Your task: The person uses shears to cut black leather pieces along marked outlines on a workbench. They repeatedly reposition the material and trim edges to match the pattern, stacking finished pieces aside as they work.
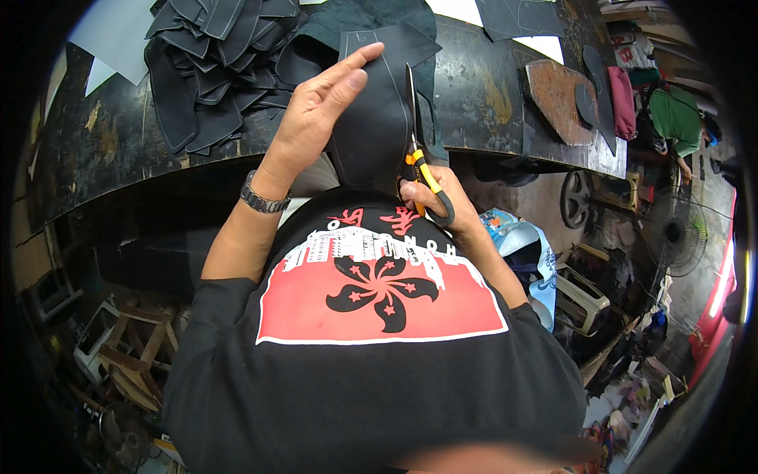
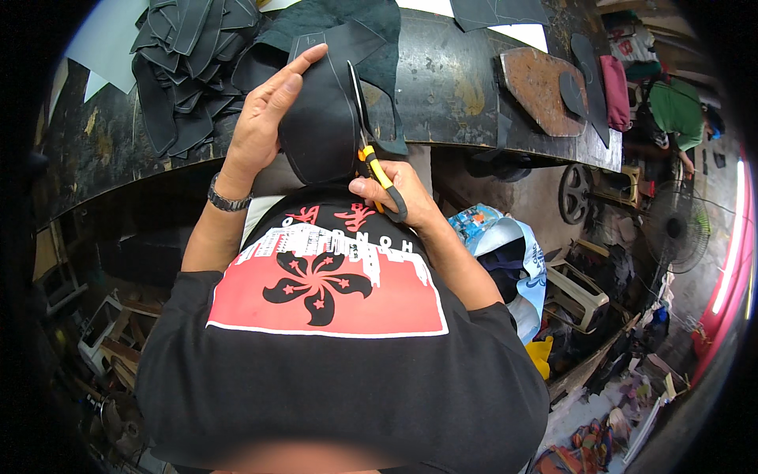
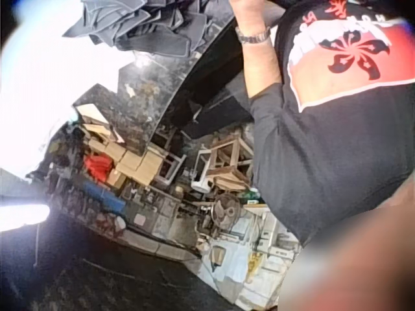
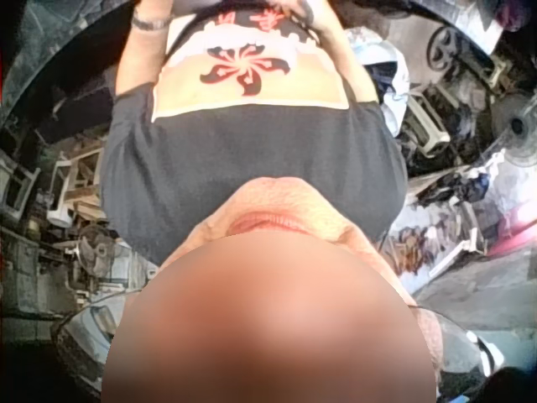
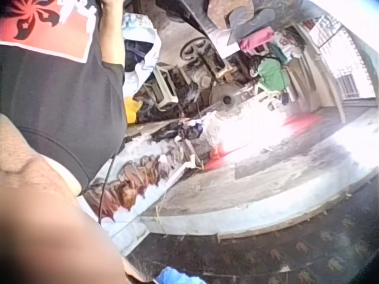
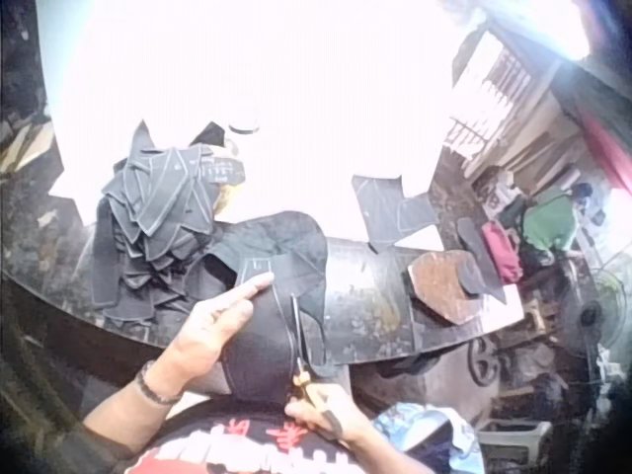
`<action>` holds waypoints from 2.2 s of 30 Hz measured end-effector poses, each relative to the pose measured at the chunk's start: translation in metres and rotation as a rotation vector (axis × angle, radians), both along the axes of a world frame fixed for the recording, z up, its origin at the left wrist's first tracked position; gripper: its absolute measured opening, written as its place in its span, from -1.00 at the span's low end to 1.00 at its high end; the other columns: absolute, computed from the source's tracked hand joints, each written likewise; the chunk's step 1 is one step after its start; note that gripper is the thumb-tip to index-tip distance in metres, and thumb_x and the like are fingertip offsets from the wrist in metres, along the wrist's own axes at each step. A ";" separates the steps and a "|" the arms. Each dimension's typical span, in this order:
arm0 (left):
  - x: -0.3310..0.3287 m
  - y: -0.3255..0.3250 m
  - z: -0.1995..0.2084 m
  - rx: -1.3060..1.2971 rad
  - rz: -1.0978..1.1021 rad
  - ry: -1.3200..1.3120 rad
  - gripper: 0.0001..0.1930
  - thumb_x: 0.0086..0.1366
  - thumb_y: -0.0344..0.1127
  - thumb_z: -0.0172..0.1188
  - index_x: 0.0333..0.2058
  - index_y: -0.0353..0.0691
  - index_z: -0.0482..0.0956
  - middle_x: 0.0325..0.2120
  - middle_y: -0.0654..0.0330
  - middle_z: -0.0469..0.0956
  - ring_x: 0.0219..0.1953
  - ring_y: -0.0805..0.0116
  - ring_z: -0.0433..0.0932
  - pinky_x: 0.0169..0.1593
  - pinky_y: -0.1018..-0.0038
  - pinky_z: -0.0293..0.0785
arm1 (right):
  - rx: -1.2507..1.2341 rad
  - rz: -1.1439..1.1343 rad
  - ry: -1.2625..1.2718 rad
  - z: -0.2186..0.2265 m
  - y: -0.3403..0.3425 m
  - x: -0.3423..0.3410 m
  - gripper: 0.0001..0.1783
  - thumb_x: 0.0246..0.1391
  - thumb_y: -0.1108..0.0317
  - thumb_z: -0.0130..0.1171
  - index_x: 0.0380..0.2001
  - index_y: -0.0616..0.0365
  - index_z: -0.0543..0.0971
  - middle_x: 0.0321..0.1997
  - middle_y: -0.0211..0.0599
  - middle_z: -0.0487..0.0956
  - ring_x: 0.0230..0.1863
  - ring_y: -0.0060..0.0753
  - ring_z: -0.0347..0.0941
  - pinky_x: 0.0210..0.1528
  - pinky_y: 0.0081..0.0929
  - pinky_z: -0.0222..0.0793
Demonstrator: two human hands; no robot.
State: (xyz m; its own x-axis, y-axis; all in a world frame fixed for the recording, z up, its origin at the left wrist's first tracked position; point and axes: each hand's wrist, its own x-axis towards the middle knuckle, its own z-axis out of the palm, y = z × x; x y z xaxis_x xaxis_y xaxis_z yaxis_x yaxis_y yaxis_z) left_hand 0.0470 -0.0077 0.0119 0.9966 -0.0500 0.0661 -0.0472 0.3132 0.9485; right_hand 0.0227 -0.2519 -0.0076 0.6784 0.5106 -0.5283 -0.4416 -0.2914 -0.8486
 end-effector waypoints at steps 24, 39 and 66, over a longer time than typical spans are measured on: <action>-0.009 -0.006 -0.002 0.398 0.173 -0.276 -0.30 0.11 -0.48 0.35 0.25 -0.23 0.33 0.12 0.08 0.48 0.10 0.39 0.46 0.19 0.51 0.33 | 0.016 -0.014 0.017 0.014 0.003 -0.007 -0.63 0.05 0.11 0.38 -0.56 0.15 0.50 -0.62 -0.62 0.38 -0.59 -0.79 0.22 -0.55 -0.69 0.09; -0.011 -0.005 -0.004 0.362 0.091 -0.226 -0.26 0.11 -0.44 0.35 0.28 -0.26 0.27 0.24 0.08 0.35 0.24 0.34 0.34 0.31 0.47 0.18 | -0.077 -0.012 0.001 0.019 0.010 0.001 -0.51 -0.01 -0.02 0.38 -0.63 0.19 0.51 -0.68 -0.46 0.44 -0.65 -0.67 0.32 -0.58 -0.65 0.19; -0.013 -0.014 -0.004 0.253 0.138 -0.231 -0.35 0.15 -0.54 0.30 0.24 -0.26 0.33 0.16 0.12 0.39 0.19 0.38 0.36 0.28 0.52 0.24 | 0.070 -0.053 0.002 0.014 0.021 0.002 -0.54 0.05 -0.02 0.30 -0.54 0.21 0.51 -0.63 -0.36 0.47 -0.66 -0.59 0.37 -0.60 -0.67 0.26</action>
State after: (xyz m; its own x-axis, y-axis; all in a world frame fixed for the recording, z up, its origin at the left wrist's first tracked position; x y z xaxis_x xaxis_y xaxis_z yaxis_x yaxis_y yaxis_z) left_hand 0.0336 -0.0214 0.0080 0.9553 0.0402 0.2928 -0.2945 0.0461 0.9545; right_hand 0.0249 -0.2309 0.0066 0.7045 0.5094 -0.4942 -0.4568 -0.2076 -0.8650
